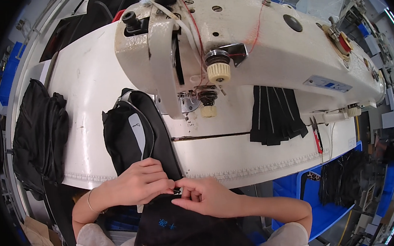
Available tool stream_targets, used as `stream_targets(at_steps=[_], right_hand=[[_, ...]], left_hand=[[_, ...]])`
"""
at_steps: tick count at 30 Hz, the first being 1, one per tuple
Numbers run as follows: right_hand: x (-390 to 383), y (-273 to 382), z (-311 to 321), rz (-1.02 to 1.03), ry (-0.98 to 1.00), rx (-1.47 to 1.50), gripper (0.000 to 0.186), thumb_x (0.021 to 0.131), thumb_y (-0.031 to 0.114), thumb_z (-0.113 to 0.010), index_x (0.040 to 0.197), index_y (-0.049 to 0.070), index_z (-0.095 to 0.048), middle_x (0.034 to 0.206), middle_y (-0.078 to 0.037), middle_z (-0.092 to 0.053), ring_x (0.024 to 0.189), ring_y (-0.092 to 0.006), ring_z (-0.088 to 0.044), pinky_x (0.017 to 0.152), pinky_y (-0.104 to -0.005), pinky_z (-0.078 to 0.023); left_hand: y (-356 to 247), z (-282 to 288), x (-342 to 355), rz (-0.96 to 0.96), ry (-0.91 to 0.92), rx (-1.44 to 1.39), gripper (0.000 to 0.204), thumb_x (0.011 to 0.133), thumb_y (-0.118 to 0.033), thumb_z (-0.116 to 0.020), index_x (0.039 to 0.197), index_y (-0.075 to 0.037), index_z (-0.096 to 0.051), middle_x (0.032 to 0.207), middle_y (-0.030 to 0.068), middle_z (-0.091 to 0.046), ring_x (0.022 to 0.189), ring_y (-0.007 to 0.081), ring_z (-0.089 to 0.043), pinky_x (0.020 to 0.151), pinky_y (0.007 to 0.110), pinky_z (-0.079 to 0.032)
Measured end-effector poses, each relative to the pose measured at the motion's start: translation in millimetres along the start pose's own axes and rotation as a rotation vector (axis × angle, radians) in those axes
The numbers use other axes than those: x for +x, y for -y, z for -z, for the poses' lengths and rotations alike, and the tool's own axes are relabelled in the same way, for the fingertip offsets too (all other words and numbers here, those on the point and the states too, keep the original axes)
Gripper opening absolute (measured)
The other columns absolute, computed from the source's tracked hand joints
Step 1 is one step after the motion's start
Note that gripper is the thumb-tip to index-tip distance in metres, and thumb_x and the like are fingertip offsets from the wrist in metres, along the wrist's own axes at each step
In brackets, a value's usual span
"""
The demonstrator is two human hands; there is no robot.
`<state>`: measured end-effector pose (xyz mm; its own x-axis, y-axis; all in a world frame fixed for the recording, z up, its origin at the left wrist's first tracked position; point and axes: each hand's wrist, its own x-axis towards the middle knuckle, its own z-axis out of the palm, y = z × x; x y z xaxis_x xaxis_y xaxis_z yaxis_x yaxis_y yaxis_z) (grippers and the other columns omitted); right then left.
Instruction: The recorder is using an industrial sewing machine to sew labels and small straps onto pieces of black fabric.
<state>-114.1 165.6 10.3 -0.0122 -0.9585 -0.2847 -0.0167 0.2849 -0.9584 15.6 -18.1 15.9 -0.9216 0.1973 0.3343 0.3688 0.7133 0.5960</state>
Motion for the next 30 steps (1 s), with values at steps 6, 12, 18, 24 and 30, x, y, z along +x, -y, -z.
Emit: stream_targets(at_steps=[6,12,18,24,30], right_hand=[[-38,20,20,0.143,-0.192,-0.341,0.015,0.082,0.014,-0.069,0.081,0.003,-0.059,0.072,-0.005,-0.052,0.061,-0.0134,-0.055,0.051,-0.0268,-0.042],[-81,19,35,0.333,-0.475,-0.610,0.013,0.076,0.004,-0.073,0.083,0.001,-0.063,0.085,-0.009,-0.061,0.072,-0.0191,-0.061,0.063,-0.0276,-0.048],[-105,21,32,0.217,-0.505,-0.341,0.015,0.074,0.002,-0.074,0.088,0.001,-0.069,0.097,-0.010,-0.065,0.083,-0.0196,-0.064,0.075,-0.0262,-0.050],[-105,22,25,0.268,-0.495,-0.317,0.017,0.075,0.001,-0.073,0.091,0.002,-0.069,0.097,-0.009,-0.065,0.085,-0.0193,-0.064,0.075,-0.0265,-0.050],[-101,20,29,0.262,-0.482,-0.253,0.021,0.070,-0.004,-0.074,0.090,0.001,-0.071,0.095,-0.011,-0.066,0.088,-0.0187,-0.065,0.078,-0.0257,-0.050]], left_hand=[[31,67,-1,0.156,0.178,0.278,0.028,0.077,-0.026,-0.068,0.069,-0.004,-0.053,0.063,0.0082,-0.052,0.065,0.0259,-0.055,0.087,0.038,-0.042],[-22,81,-29,0.231,0.208,0.090,0.018,0.074,-0.016,-0.072,0.075,-0.003,-0.060,0.076,0.0064,-0.054,0.074,0.0252,-0.051,0.083,0.036,-0.042],[-37,72,-50,0.429,-0.222,-0.112,0.024,0.067,-0.014,-0.078,0.071,-0.001,-0.059,0.115,0.0099,-0.054,0.093,0.0240,-0.056,0.074,0.034,-0.047],[-32,70,-71,0.498,-0.194,-0.199,0.023,0.065,-0.012,-0.080,0.072,0.000,-0.062,0.083,0.0109,-0.065,0.068,0.0182,-0.061,0.063,0.026,-0.046],[-20,69,-72,0.577,-0.217,-0.328,0.022,0.064,-0.008,-0.082,0.074,0.002,-0.064,0.082,0.0107,-0.064,0.071,0.0149,-0.060,0.064,0.025,-0.046]])
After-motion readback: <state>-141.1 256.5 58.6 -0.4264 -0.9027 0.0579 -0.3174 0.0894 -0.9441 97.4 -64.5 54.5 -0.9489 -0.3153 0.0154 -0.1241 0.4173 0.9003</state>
